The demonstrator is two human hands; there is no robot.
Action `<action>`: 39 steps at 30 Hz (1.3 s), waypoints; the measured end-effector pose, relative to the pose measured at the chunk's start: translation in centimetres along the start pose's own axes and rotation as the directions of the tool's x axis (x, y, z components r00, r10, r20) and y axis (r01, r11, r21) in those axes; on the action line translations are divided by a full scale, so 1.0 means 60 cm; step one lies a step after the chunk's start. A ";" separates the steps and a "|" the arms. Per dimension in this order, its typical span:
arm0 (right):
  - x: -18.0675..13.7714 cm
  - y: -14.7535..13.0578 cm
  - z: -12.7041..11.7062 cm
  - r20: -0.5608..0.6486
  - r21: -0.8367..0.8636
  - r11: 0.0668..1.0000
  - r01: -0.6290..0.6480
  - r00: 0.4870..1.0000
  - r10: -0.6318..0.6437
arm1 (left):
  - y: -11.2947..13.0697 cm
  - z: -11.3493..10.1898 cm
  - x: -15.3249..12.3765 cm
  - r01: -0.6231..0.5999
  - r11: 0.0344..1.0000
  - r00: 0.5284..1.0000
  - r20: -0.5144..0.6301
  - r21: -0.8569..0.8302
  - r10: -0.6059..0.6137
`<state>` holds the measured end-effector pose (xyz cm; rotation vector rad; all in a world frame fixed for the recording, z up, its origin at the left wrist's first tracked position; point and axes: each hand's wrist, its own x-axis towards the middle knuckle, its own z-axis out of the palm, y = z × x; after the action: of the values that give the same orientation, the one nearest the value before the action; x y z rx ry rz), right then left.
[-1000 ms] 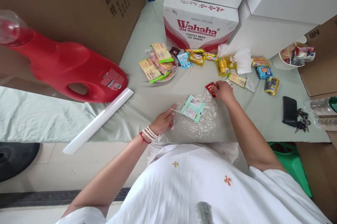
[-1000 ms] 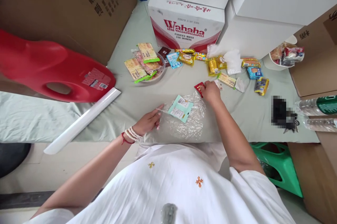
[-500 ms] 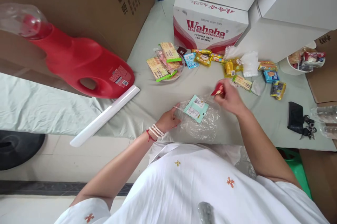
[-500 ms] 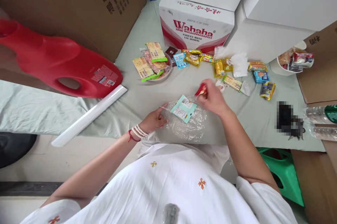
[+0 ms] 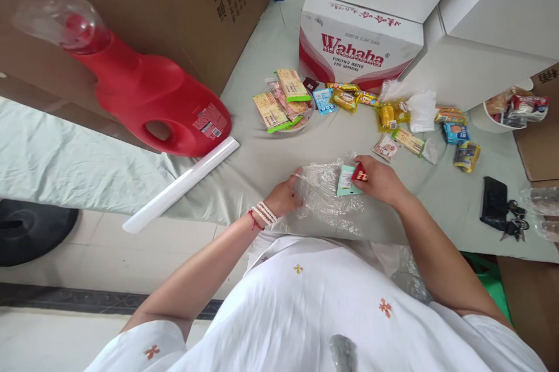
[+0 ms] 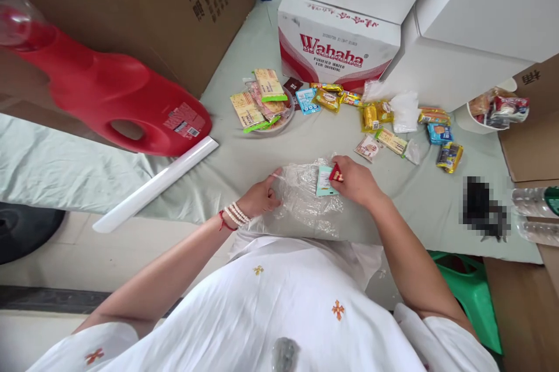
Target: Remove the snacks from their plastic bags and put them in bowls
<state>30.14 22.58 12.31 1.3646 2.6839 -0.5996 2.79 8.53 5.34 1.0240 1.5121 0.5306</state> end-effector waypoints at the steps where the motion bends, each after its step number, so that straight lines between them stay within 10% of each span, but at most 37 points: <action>1: -0.010 0.009 -0.014 0.036 0.109 0.994 -0.017 0.999 0.014 | -0.001 -0.001 0.000 0.001 1.000 1.000 0.009 -0.019 0.000; 7: 0.001 -0.026 -0.038 0.393 0.501 0.860 0.093 0.861 -0.322 | -0.001 -0.008 0.002 -0.035 0.999 0.999 0.033 -0.008 0.036; 14: 0.114 -0.092 0.029 0.418 0.460 0.885 -0.065 0.896 -0.152 | 0.009 0.001 -0.003 -0.030 0.993 1.000 -0.001 0.116 0.031; 18: 0.171 -0.074 -0.010 0.332 0.685 0.718 -0.122 0.930 -0.159 | 0.015 0.003 -0.002 -0.042 0.958 0.998 -0.028 0.282 0.052; 25: 0.271 -0.081 -0.075 0.058 0.826 0.527 -0.200 0.961 0.272 | 0.010 0.001 0.000 -0.103 0.956 0.995 0.021 0.275 0.101; 32: 0.163 -0.094 -0.058 0.249 0.886 0.361 -0.290 0.956 0.156 | 0.006 -0.007 -0.003 -0.040 0.999 0.998 0.053 0.002 0.039; 39: 0.088 -0.089 0.096 0.237 0.839 0.313 -0.444 0.818 0.525 | 0.004 -0.007 0.001 -0.033 0.999 0.998 0.053 0.022 0.032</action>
<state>22.11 21.61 7.39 2.2890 1.6881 -2.0158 2.49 8.80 5.60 1.0739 1.4596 0.5065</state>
